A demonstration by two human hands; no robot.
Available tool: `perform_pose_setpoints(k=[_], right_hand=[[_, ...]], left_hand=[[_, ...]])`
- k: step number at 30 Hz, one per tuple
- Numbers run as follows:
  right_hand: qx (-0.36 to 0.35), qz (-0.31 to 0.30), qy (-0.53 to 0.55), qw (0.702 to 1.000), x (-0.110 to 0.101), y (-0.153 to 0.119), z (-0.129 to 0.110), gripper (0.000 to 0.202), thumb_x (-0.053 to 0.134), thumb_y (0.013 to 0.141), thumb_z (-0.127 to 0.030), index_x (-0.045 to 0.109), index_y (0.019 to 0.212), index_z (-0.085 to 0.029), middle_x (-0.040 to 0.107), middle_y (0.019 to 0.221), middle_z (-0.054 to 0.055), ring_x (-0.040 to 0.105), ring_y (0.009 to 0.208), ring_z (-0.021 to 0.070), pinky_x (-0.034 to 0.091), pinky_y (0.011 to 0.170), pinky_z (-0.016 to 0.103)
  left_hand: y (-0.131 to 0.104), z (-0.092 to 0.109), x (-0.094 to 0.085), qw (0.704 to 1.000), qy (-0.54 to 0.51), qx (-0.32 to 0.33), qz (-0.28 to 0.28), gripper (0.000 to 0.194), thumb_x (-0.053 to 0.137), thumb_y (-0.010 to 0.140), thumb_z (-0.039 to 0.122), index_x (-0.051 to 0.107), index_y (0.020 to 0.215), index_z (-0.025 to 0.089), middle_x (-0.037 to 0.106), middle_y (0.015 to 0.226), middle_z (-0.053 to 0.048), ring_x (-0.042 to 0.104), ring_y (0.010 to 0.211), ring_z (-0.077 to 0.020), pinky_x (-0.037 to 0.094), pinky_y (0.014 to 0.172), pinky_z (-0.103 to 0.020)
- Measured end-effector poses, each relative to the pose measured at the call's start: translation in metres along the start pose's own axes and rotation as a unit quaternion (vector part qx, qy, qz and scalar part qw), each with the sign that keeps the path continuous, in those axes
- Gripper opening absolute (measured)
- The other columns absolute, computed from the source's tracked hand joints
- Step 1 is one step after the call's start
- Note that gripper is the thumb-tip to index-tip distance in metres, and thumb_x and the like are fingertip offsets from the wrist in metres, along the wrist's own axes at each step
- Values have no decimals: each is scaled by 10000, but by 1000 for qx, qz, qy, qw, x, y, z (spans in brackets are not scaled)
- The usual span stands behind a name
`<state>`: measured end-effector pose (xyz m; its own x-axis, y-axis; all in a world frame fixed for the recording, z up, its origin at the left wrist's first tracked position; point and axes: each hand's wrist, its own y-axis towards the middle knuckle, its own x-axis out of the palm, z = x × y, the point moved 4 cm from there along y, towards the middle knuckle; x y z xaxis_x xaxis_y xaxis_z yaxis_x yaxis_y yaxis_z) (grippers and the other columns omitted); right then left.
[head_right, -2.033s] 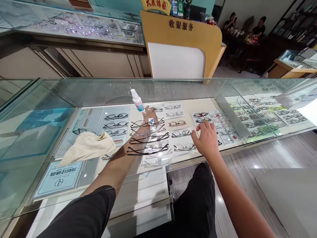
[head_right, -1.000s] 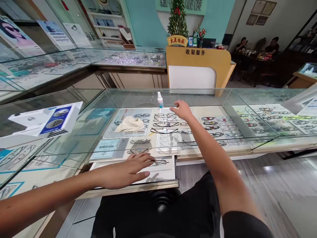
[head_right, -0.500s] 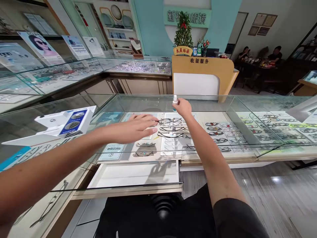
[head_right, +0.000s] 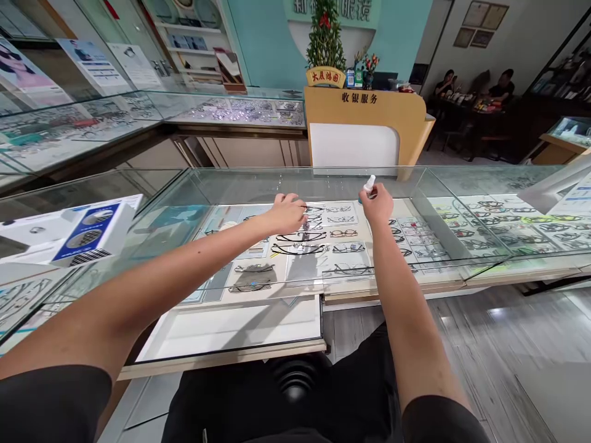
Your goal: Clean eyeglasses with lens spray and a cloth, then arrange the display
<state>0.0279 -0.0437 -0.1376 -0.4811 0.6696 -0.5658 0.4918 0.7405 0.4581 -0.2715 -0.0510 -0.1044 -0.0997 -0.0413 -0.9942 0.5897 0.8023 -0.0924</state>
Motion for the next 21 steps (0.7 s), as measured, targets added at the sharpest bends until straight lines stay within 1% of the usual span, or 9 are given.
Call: perform_pose_setpoints(k=[2,4,6,8,11,13,15,19,21], right_hand=[[-8,-11,5,1000,3,1,-2,203,644,893,-455,574,926,-267,799,944,48,681,819,237,417,748,339],[-17,-22,-3,1000,3,1,-2,183,642,887,-420,531,891,-274,774,897,38,654,794,233,397,731,336],[-24,-35,-23,999,3,0,-2,191,639,881,-385,480,857,-280,745,861,35,624,776,230,376,716,334],[-31,-47,-41,998,3,-2,-2,211,635,881,-366,446,837,-284,729,854,39,602,772,229,360,708,331],[-41,-54,-54,996,1,-5,-4,230,629,883,-354,418,821,-285,716,874,47,579,773,228,347,701,332],[-50,-48,-59,996,1,-7,-6,244,625,879,-343,397,812,-286,704,897,56,570,778,231,352,700,336],[-61,-40,-68,995,1,-9,-6,257,623,867,-328,378,799,-287,684,914,66,567,793,238,369,714,345],[-73,-31,-74,994,3,-8,-2,246,622,841,-325,381,801,-293,634,914,66,571,843,258,428,787,380],[-87,4,-54,995,-3,-6,-5,199,632,845,-364,448,871,-292,646,979,97,587,919,281,464,859,426]], left_hand=[[1,0,2,1000,3,0,-5,555,339,1108,354,829,1274,153,647,1628,-169,394,1591,-412,300,1261,-615],[-1,-3,-1,1000,7,-5,-6,560,330,1108,352,832,1265,161,603,1689,-148,368,1620,-409,296,1270,-613],[-7,-9,-8,1000,11,-14,0,544,342,1095,329,820,1297,167,513,1776,-122,323,1658,-407,286,1285,-614],[-19,-21,-15,999,18,-36,9,518,382,1069,304,795,1356,180,477,1803,-111,348,1652,-404,308,1281,-611],[-51,-48,-12,993,31,-114,-13,538,464,1050,395,721,1475,188,574,1711,-159,522,1514,-424,439,1186,-581],[-78,-65,1,987,33,-151,-50,624,513,1037,502,660,1546,170,603,1667,-192,579,1449,-447,500,1120,-551],[-104,-78,16,987,19,-150,-64,643,497,1048,535,641,1561,175,618,1652,-185,595,1445,-442,518,1106,-532],[-150,-100,38,991,-12,-132,-1,512,413,1090,395,690,1478,207,698,1561,-137,643,1418,-380,525,1110,-496],[-171,-117,42,989,-21,-144,37,447,424,1061,280,736,1372,206,738,1483,-136,673,1368,-361,540,1070,-471]])
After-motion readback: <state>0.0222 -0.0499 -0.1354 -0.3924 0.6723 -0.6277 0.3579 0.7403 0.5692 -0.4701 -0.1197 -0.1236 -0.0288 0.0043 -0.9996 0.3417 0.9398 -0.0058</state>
